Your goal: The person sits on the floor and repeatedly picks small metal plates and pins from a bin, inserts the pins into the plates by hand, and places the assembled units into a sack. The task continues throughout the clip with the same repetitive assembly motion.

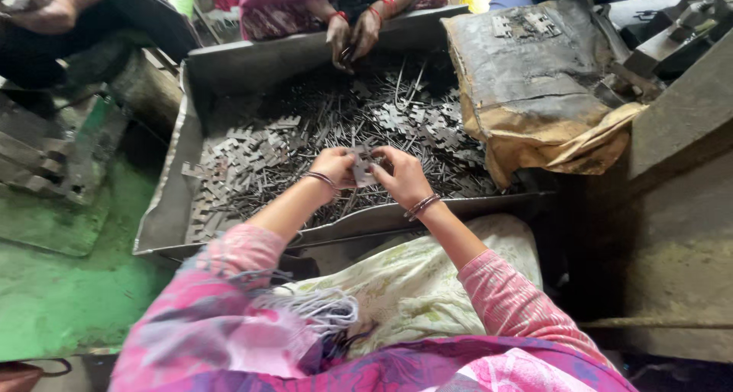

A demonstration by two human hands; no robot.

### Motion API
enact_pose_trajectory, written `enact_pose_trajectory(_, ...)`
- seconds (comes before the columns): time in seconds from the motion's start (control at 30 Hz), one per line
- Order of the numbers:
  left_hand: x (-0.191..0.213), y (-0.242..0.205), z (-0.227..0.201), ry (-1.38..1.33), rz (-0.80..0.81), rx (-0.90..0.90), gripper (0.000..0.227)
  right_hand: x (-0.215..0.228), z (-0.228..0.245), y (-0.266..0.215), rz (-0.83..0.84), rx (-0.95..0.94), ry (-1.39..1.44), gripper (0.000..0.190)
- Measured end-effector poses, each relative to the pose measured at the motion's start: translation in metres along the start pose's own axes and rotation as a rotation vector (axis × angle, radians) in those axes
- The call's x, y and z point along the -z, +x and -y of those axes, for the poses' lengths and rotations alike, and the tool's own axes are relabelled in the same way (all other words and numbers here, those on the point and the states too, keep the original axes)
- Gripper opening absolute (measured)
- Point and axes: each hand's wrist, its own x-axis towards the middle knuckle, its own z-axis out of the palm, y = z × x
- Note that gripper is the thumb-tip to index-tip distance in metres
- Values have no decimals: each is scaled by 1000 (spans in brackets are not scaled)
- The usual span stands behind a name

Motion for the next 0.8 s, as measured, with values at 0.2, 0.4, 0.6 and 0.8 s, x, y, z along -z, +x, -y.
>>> enact_pose_trajectory(0.2,36,-29,-21,53,-77,-56,27,37,-55,19,-9,-99,44,28)
enact_pose_trajectory(0.4,53,-4,24,-193,-140,-38,22,40,-205,36,109,-176,-373,31)
enact_pose_trajectory(0.6,61,38,82,-265,-174,-10,22,-6,-331,53,254,-352,-542,36)
enact_pose_trajectory(0.8,45,62,106,-358,-157,23,24,-41,-373,88,224,-440,-671,33)
